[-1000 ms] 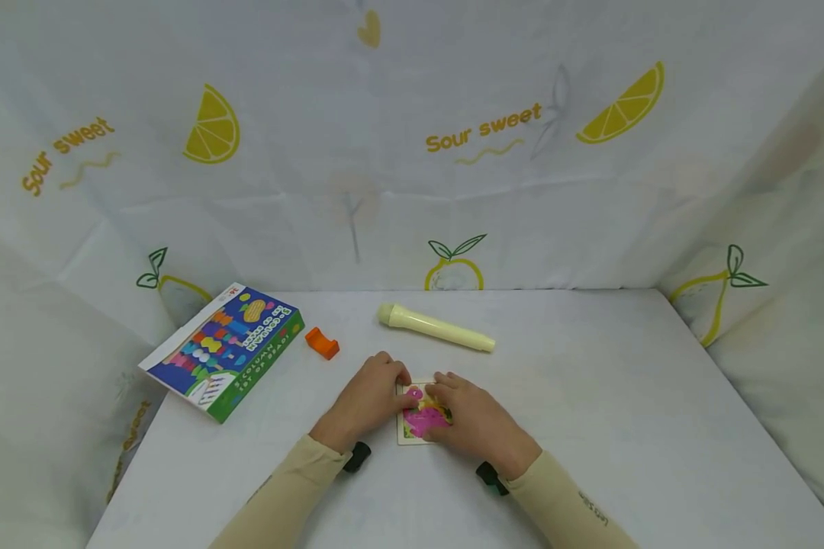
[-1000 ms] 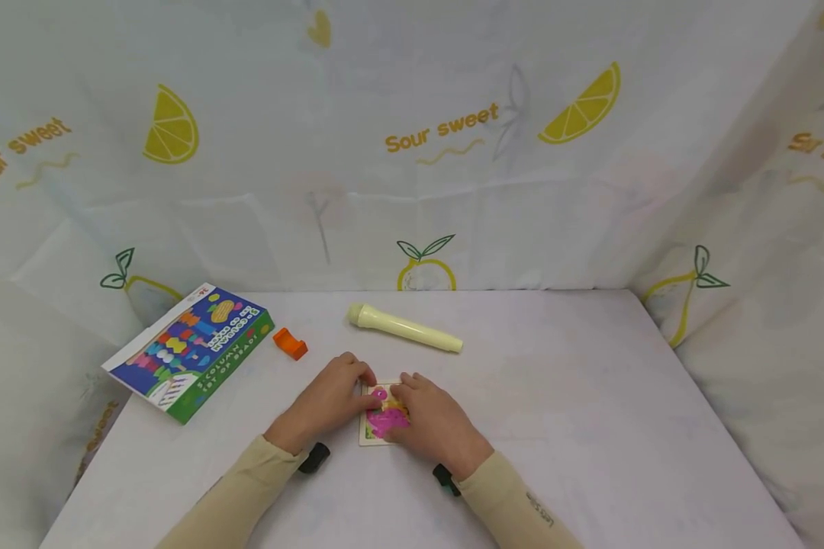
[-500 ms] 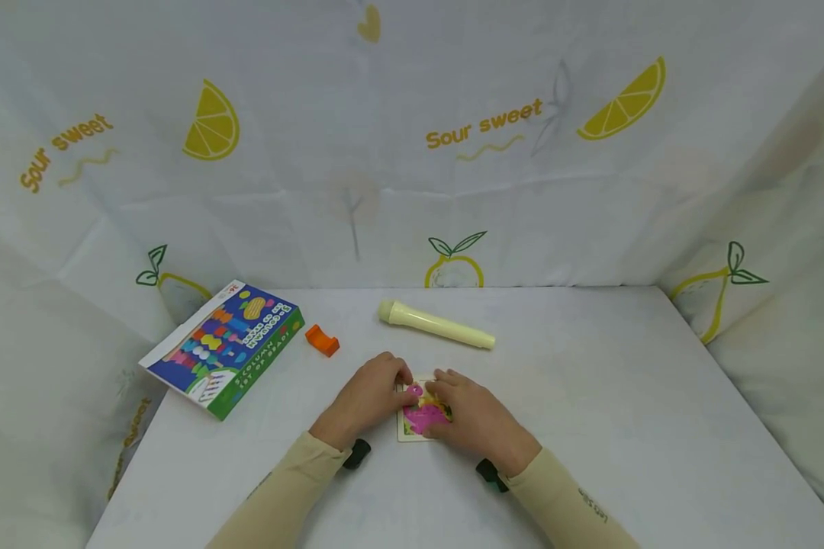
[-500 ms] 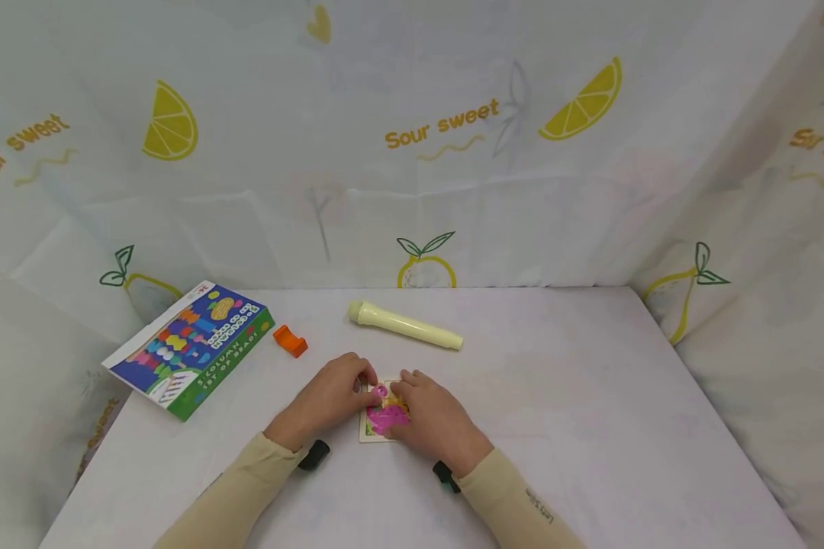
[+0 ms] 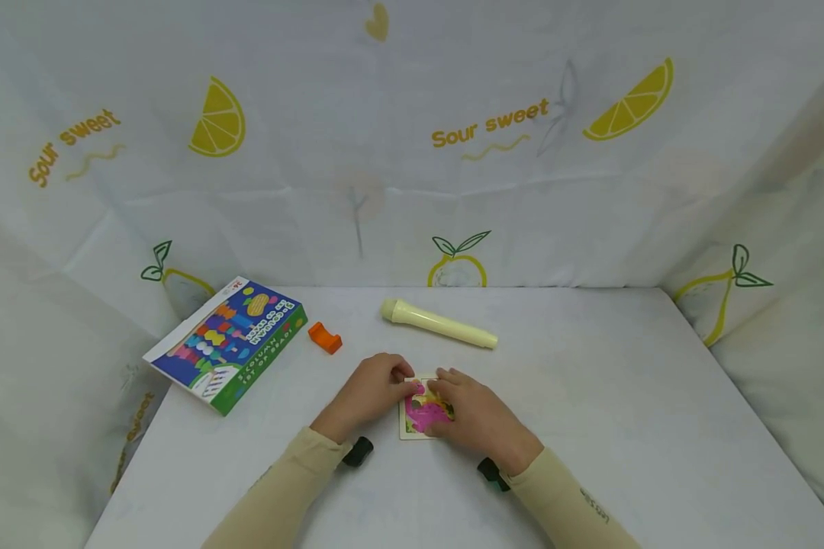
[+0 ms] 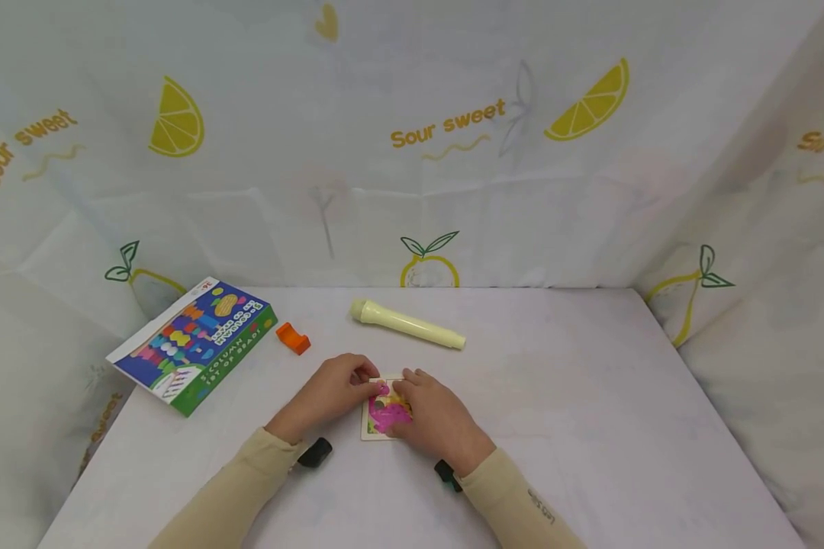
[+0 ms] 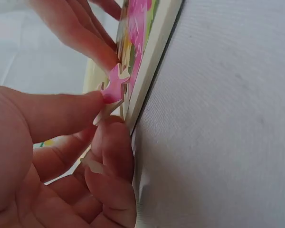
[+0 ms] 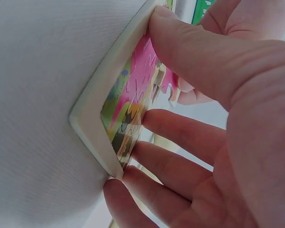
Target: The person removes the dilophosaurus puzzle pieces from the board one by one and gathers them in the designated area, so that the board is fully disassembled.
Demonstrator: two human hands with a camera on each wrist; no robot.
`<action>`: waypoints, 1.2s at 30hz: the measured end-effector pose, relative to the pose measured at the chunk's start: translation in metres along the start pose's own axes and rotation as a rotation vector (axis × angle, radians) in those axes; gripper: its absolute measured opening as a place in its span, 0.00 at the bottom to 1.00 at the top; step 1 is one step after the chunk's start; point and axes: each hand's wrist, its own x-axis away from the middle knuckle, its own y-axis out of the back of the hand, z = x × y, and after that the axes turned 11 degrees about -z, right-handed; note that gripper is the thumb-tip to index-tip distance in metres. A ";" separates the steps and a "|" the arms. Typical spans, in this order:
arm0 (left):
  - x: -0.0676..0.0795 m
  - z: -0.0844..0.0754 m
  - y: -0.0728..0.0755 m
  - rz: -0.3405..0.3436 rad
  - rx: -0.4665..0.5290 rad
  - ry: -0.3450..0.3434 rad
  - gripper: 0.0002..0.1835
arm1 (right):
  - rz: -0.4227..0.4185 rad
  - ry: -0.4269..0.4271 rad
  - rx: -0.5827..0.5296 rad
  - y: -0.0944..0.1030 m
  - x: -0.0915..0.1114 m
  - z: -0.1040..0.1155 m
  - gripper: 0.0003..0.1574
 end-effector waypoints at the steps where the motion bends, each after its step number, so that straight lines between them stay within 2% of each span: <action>1: 0.000 0.001 0.000 0.002 0.018 0.014 0.08 | 0.000 0.000 -0.001 0.000 0.000 0.000 0.44; 10: -0.005 0.011 0.006 0.020 0.103 0.082 0.05 | -0.013 0.031 0.014 -0.002 -0.002 0.002 0.43; 15: -0.001 0.021 0.018 0.040 0.147 0.125 0.06 | 0.005 0.009 0.018 -0.004 -0.003 0.004 0.44; 22: 0.018 0.057 0.058 -0.018 0.166 0.210 0.09 | 0.006 -0.006 0.015 -0.006 0.000 0.001 0.43; 27: 0.035 0.085 0.087 -0.085 0.132 0.284 0.11 | -0.017 -0.005 0.006 -0.005 0.001 -0.002 0.43; 31: 0.041 0.100 0.096 -0.109 0.125 0.273 0.12 | -0.026 -0.005 -0.001 -0.004 0.000 -0.003 0.43; 36: 0.044 0.107 0.094 -0.114 0.131 0.272 0.12 | -0.004 -0.036 -0.009 -0.004 0.001 -0.002 0.44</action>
